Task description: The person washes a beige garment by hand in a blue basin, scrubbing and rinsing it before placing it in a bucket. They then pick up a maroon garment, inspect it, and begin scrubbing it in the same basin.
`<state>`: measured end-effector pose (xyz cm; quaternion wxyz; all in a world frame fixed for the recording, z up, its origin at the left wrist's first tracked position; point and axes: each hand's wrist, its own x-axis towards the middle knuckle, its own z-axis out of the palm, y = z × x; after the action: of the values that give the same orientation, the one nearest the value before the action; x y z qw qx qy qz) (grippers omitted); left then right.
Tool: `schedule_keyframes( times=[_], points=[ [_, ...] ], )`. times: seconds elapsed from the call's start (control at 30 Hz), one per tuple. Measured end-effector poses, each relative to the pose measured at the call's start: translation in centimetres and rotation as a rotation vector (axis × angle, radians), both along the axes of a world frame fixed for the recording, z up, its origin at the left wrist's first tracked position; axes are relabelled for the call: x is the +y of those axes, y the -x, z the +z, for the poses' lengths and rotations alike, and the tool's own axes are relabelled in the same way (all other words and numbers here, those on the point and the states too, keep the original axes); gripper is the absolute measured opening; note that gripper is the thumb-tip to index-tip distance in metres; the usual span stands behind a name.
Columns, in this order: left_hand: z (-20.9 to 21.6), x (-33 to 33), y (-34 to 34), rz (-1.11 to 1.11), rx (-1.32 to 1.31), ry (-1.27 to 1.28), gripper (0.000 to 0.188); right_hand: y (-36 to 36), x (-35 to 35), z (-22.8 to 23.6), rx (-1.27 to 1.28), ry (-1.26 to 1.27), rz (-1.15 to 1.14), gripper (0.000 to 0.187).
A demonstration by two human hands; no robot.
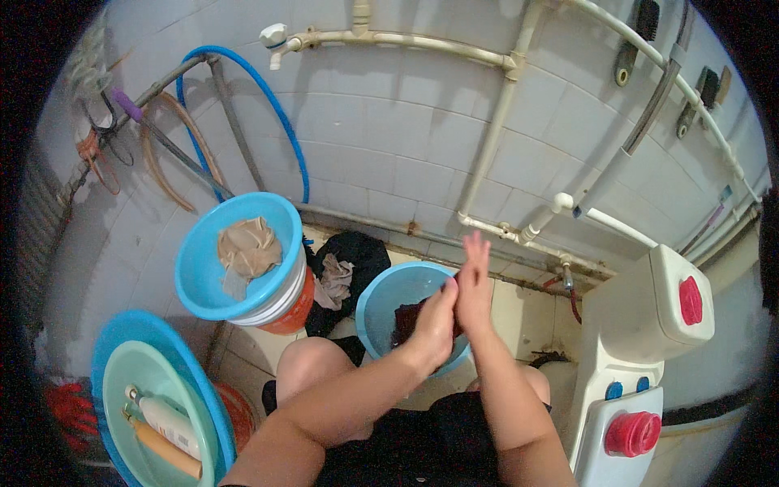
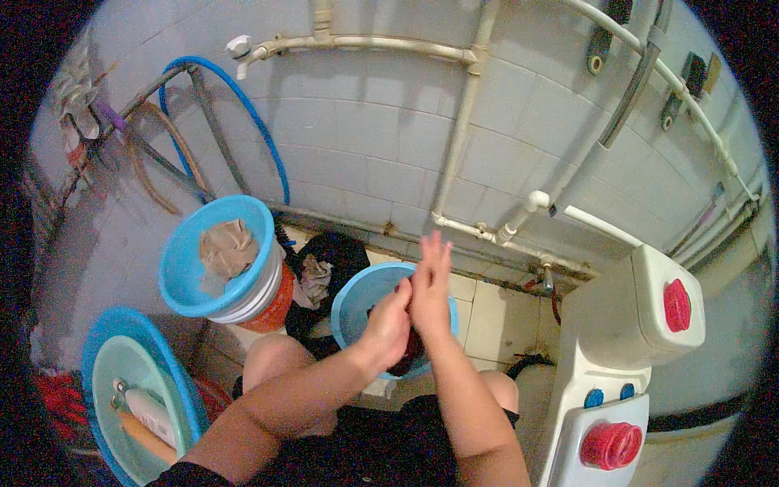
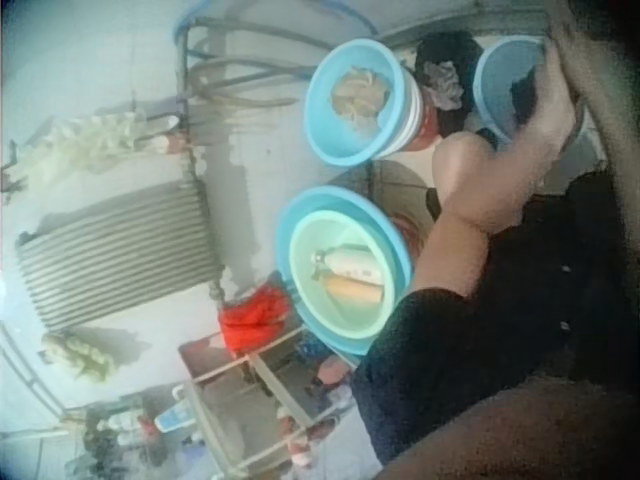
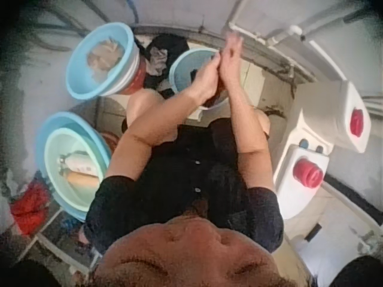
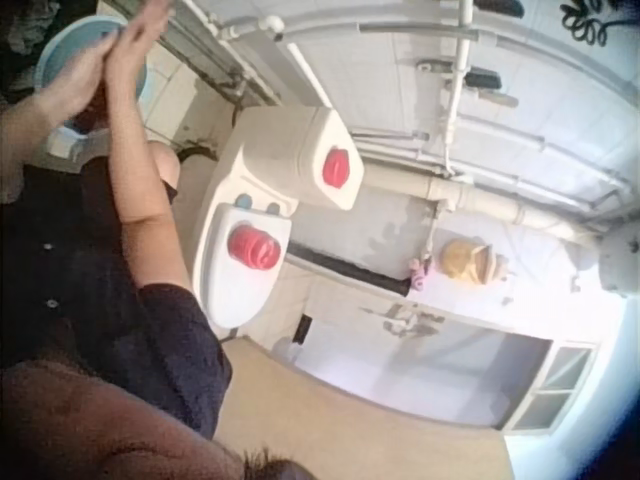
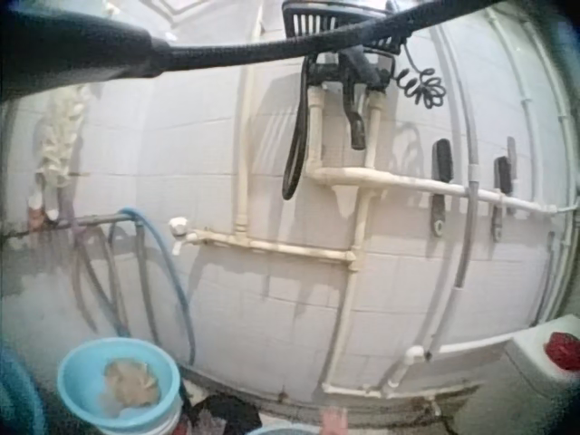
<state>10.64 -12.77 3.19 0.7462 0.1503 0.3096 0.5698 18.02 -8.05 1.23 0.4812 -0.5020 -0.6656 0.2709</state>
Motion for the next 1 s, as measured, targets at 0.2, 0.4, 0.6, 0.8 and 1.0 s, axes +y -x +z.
schedule_keyframes(
  times=[0.2, 0.4, 0.6, 0.8, 1.0],
  points=[
    [-0.1, 1.1, 1.1, -0.008, -0.032, -0.054, 0.046, 2.4, -2.9, 0.6, 0.154, 0.009, 0.182, 0.045],
    [-0.1, 0.5, 0.7, -0.051, -0.09, -0.072, 0.045, 0.1, -0.1, -0.9, -0.228, -0.078, 0.005, 0.046],
    [-0.9, 0.4, 0.8, -0.068, 0.013, -0.048, 0.046, 0.9, -0.9, -0.1, 0.121, 0.09, 0.124, 0.045],
    [-1.9, 2.1, 1.7, -0.003, -0.216, -0.075, 0.042, 2.0, -2.7, 0.6, -0.061, -0.106, 0.177, 0.044],
    [-1.1, 0.8, 1.4, -0.189, -0.08, -0.032, 0.039, -1.9, 1.5, -1.0, 0.319, 0.177, 0.0, 0.041]
  ],
)
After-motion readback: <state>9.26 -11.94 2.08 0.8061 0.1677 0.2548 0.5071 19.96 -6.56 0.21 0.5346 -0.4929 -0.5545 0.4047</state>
